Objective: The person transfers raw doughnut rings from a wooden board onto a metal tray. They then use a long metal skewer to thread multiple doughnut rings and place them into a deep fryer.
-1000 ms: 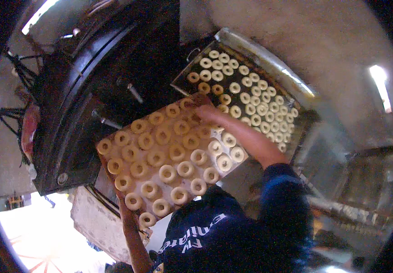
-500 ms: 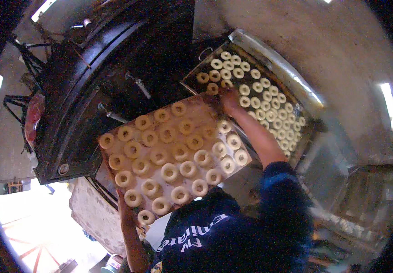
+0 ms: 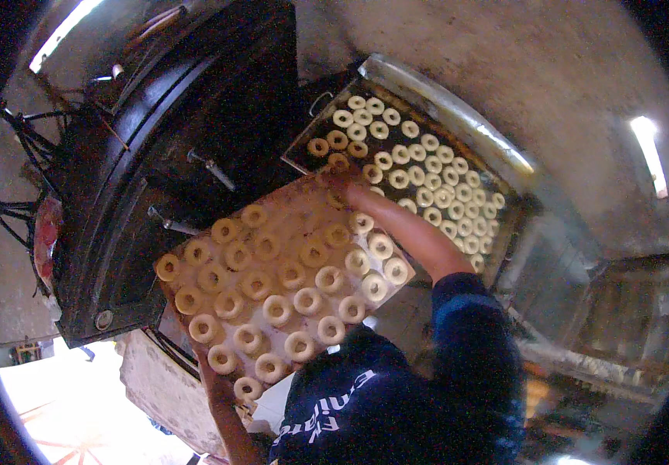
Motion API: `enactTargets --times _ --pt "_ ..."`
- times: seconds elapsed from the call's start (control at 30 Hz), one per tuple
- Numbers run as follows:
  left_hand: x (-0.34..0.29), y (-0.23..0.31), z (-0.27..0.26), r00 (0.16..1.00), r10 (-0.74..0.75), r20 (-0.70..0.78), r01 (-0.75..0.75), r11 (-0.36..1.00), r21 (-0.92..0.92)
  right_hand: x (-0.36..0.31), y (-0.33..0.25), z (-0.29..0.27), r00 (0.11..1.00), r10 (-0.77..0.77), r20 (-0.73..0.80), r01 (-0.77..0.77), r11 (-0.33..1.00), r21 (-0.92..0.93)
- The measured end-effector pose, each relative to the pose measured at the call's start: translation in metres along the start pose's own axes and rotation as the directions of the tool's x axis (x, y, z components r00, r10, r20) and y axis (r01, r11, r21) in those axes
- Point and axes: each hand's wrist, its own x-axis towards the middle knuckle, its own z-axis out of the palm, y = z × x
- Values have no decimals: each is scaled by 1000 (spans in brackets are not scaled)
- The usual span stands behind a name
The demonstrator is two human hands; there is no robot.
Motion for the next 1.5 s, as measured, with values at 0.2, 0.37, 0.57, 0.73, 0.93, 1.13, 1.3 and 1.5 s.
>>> enactTargets --times 0.2,0.37,0.57,0.73,0.93,1.13,1.3,1.5 --pt "-16 -4 -25 995 48 -86 -44 998 46 -18 13 -47 965 22 -262 38 975 220" --pt "4 5 2 999 -41 -28 38 995 -93 -1 -100 -23 938 -327 -111 335 783 525" --pt "5 -1 18 997 -63 35 65 996 -66 12 -169 -10 947 -321 31 311 935 171" --pt "2 -8 -12 998 56 -15 -53 987 149 -13 -115 -63 905 -270 -327 272 961 -40" --pt "5 0 -30 995 87 -44 -80 989 126 -14 -24 -87 975 223 -10 -223 974 -32" --pt "5 -4 -34 993 110 -32 -106 987 119 -35 -32 -95 879 397 -264 -306 894 327" --pt "9 -9 -35 993 109 -37 -105 990 92 -103 -22 -83 936 -5 -352 94 967 238" --pt "27 4 -15 992 120 27 -123 984 126 -95 4 -38 961 -79 265 80 997 7"
